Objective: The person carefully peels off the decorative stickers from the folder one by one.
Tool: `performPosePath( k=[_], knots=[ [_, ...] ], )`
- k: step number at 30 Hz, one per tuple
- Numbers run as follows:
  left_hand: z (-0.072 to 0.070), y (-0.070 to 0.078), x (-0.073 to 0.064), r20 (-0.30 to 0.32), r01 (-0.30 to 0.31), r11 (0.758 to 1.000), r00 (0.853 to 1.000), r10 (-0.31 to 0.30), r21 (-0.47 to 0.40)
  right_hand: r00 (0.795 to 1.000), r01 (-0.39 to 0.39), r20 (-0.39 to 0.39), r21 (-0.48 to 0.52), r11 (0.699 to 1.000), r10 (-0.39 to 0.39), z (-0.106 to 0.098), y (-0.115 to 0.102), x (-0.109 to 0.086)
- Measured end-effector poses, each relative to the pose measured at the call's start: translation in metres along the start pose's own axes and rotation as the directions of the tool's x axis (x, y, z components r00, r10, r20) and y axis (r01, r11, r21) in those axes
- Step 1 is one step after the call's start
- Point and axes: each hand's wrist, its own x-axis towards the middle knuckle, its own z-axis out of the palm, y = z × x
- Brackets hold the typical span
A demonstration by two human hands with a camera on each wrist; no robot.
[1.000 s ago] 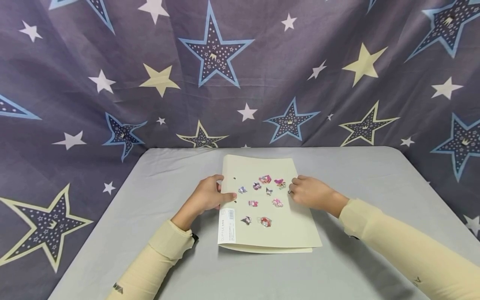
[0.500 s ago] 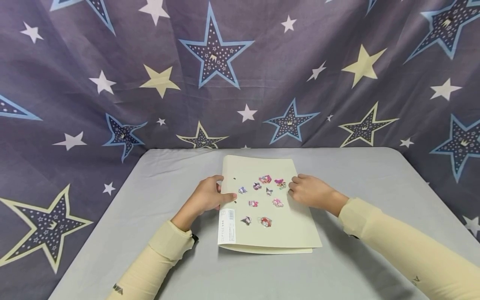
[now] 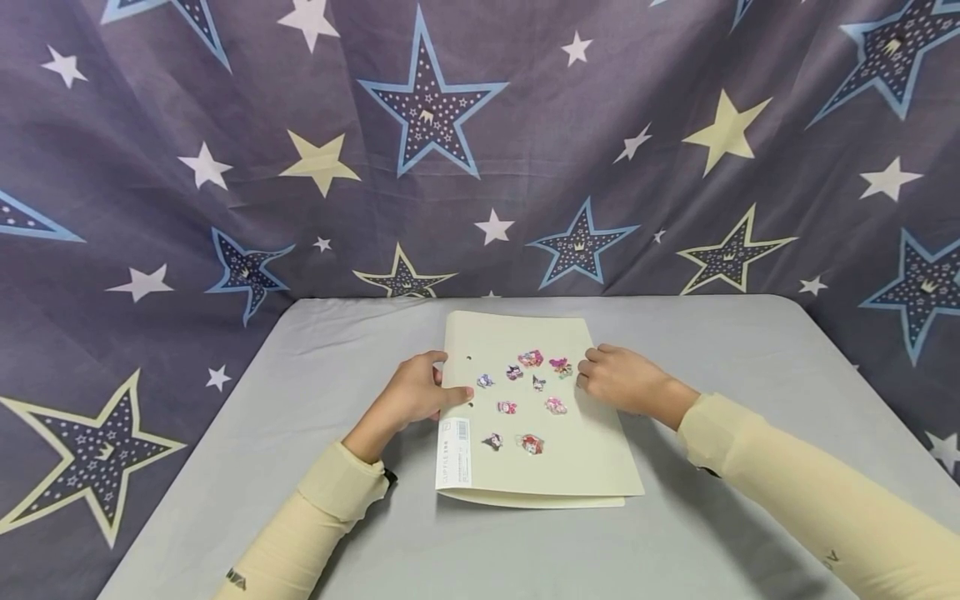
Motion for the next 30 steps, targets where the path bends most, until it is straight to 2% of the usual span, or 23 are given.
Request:
performPosePath(
  k=[11,20,30],
  knots=[
    [0.0005,-0.0007,-0.0006,-0.004,0.0,1.0,1.0,0.0,0.0,0.998,-0.055,0.03,0.094,0.994,0.053,0.0002,0.0028,0.0],
    [0.001,-0.001,0.0002,-0.008,-0.003,1.0,1.0,0.003,0.001,0.997,-0.061,0.044,0.069,0.996,0.058,0.002,0.0056,-0.0013],
    [0.001,-0.0013,0.0012,-0.005,-0.006,1.0,1.0,0.006,0.005,0.993,-0.116,0.04,0.112,0.987,0.113,0.0,0.0085,0.0002]
  ],
)
